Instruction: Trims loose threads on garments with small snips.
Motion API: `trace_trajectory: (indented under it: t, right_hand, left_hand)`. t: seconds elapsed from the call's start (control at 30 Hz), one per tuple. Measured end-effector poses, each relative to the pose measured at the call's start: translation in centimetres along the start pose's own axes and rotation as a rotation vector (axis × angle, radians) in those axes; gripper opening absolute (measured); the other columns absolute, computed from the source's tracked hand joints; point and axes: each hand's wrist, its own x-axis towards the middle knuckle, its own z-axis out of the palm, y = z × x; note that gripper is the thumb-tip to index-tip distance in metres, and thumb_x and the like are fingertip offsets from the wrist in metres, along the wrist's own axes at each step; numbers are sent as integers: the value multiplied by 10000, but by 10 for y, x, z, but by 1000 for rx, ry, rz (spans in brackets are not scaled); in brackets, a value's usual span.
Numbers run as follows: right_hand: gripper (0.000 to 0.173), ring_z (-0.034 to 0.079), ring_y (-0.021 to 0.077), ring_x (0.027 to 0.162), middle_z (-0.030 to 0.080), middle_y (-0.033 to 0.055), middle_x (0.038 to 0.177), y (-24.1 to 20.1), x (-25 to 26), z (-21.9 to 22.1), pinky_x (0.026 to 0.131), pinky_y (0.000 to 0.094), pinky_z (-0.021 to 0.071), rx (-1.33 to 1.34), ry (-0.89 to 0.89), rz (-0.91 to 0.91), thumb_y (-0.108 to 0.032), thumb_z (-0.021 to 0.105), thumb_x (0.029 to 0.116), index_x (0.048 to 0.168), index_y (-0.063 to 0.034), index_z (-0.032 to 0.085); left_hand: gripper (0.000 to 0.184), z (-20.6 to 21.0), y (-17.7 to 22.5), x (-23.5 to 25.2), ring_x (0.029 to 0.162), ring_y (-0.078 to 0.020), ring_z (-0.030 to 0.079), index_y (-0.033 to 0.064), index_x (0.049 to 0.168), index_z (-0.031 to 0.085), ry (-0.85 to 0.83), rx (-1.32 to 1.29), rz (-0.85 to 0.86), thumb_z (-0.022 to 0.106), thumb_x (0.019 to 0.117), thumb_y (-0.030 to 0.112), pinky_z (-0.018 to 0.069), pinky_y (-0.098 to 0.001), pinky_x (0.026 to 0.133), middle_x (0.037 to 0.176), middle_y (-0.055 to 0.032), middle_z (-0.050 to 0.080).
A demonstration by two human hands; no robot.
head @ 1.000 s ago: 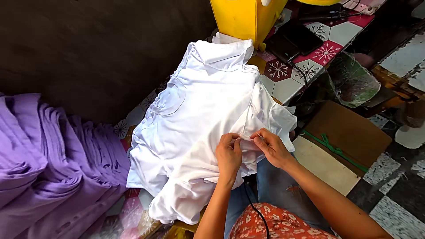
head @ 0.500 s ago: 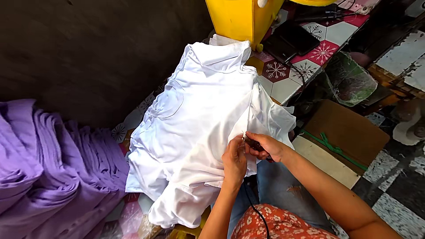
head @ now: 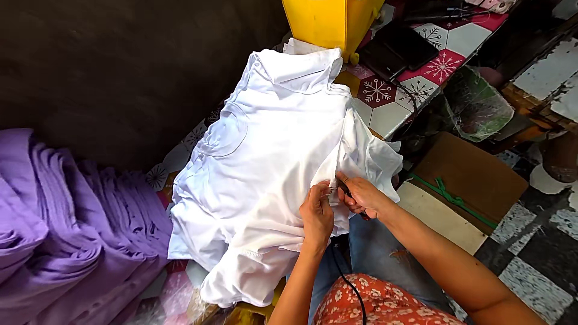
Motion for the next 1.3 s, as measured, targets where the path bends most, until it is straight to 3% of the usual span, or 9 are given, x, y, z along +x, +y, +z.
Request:
trace_trajectory:
  t: [0.1, 0.13, 0.2, 0.33, 0.57, 0.7, 0.97, 1.1, 1.3]
  right_hand:
    - [419, 387, -22, 468, 489, -88, 616, 12, -7, -3, 457, 146, 338, -157, 192, -403, -297, 335, 1131, 919, -64, 611]
    - [253, 469, -3, 581, 554, -51, 734, 19, -6, -7, 552, 173, 412, -323, 296, -607, -229, 518, 1066, 985, -26, 644]
    - [508, 624, 185, 739, 665, 115, 933, 30, 4, -16, 641, 370, 526, -703, 482, -918, -397, 808, 827, 1076, 29, 685]
    - [139, 687, 267, 701, 693, 179, 964, 34, 22, -25, 578, 414, 570, -959, 556, -1151, -115, 733, 871, 929, 11, 748]
    - [296, 702, 295, 736, 699, 173, 1078, 37, 25, -18, 570, 466, 566, -1020, 523, -1071, -273, 787, 870, 1023, -22, 756]
    - [270, 688, 254, 846, 691, 147, 1039, 38, 21, -15, 717, 442, 578, -842, 487, -916, -235, 745, 921, 1058, -2, 741]
    - [336, 480, 81, 712, 482, 27, 829, 28, -5, -20, 700, 273, 427, -557, 283, -625, -252, 306, 1078, 1106, 7, 519]
    - [322, 599, 196, 909, 586, 134, 980, 25, 3, -21, 836, 384, 495, -658, 287, -609, -241, 383, 1100, 1088, 17, 575]
    - [332, 555, 174, 757, 558, 106, 880, 23, 11, -26, 724, 371, 478, -627, 266, -593, -237, 382, 1111, 1074, 20, 590]
  left_hand:
    - [128, 0, -2, 5, 899, -119, 737, -85, 969, 695, 22, -56, -58, 577, 943, -45, 597, -263, 848, 967, -145, 751]
    - [119, -1, -2, 5, 876, -108, 738, -84, 973, 701, 25, -77, -87, 596, 939, -39, 603, -260, 837, 956, -137, 753]
    - [113, -1, -2, 8, 825, -90, 738, -75, 974, 712, 29, -123, -154, 616, 929, -36, 611, -251, 806, 919, -115, 757]
    - [104, -3, -2, 13, 870, -87, 744, -35, 965, 769, 12, -116, -156, 701, 887, -21, 605, -236, 819, 951, -108, 774]
    - [113, -4, -3, 15, 849, -90, 737, -6, 954, 781, 27, 59, -84, 683, 897, -14, 591, -236, 795, 940, -103, 774]
    - [150, 2, -11, 5, 1001, -277, 749, -21, 983, 786, 45, 203, 111, 663, 899, -31, 608, -364, 870, 1050, -195, 756]
    - [152, 14, -16, 7, 947, -272, 762, 1, 965, 799, 90, 368, 66, 668, 889, -15, 612, -390, 811, 1044, -175, 766]
    - [139, 15, -14, 8, 925, -315, 737, 22, 953, 797, 56, 501, 56, 674, 892, -1, 599, -442, 784, 1023, -182, 744]
    - [154, 10, -11, 16, 971, -439, 685, -89, 971, 703, -168, 721, 69, 599, 956, 24, 575, -515, 756, 1066, -271, 674]
